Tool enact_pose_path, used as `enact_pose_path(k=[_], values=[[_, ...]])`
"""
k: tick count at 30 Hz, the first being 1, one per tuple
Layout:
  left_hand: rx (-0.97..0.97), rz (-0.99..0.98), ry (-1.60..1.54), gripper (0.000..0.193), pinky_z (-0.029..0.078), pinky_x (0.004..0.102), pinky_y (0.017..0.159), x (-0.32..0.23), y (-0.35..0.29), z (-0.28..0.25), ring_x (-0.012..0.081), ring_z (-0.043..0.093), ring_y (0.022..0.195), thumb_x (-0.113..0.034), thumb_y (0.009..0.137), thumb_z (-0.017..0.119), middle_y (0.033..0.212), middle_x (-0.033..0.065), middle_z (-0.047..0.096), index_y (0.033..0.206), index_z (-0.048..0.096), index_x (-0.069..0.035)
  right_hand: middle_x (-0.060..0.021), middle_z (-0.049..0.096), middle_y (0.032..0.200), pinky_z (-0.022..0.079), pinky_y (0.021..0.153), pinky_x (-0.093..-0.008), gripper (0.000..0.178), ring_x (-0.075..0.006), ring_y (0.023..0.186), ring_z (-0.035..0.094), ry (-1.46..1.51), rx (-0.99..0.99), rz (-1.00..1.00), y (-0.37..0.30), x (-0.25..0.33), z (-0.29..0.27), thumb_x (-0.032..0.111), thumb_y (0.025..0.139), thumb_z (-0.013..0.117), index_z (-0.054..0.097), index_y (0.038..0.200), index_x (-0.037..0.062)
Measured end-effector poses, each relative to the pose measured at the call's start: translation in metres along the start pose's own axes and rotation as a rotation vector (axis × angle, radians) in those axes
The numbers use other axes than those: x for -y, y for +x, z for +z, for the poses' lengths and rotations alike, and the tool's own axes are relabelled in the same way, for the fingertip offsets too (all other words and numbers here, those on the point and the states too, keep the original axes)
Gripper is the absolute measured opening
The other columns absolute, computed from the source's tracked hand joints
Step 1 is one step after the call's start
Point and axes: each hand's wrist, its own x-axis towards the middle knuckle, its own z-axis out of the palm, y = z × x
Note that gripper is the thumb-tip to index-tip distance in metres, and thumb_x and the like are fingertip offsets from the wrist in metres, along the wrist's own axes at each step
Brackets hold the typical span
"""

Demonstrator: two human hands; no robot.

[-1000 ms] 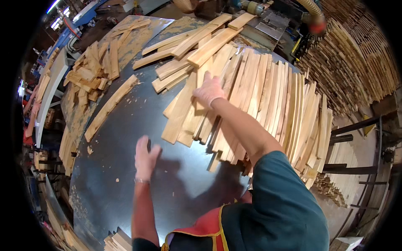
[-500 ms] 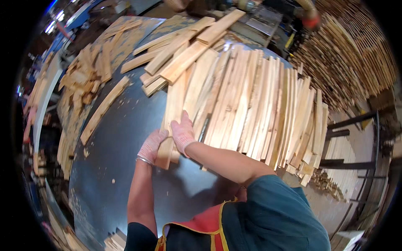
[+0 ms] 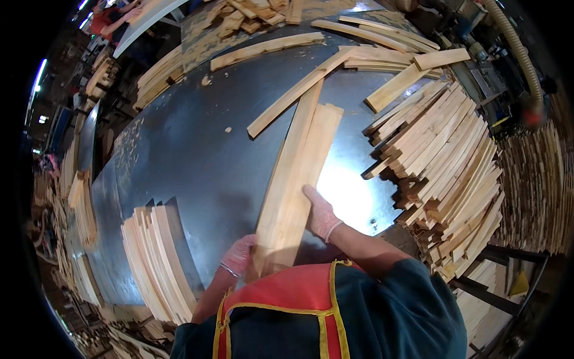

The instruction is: The person sorts and stacks thin wooden planks on a metal workbench in a workshop. They pick up individual planks from a pile, inspect them, and place them into a neat stack, occasionally adjusting the alignment of the stack.

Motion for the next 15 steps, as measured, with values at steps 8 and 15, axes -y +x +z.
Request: enact_pose_path(k=[8, 15], values=[[-0.326, 0.349, 0.862, 0.069, 0.051, 0.0383, 0.102, -0.086, -0.026, 0.054, 0.0239, 0.067, 0.115, -0.031, 0.097, 0.070, 0.127, 0.0171, 0.071, 0.154, 0.048, 0.000, -0.0137, 0.067, 0.126, 0.053, 0.101, -0.0408, 0.061, -0.0291, 0.114, 0.065, -0.757, -0.093, -0.389, 0.052, -0.087, 0.020, 0.016, 0.092, 0.075, 0.050, 0.145, 0.0016], [-0.162, 0.345, 0.553, 0.083, 0.055, 0.0438, 0.096, -0.062, -0.047, -0.018, 0.0362, 0.072, 0.114, -0.043, 0.090, 0.073, 0.123, 0.0192, 0.074, 0.159, 0.043, -0.007, -0.0163, 0.069, 0.126, 0.052, 0.102, -0.0407, 0.059, -0.0301, 0.115, 0.066, -0.883, -0.135, -0.285, 0.031, -0.082, 0.045, 0.016, 0.090, 0.077, 0.054, 0.141, 0.0002]])
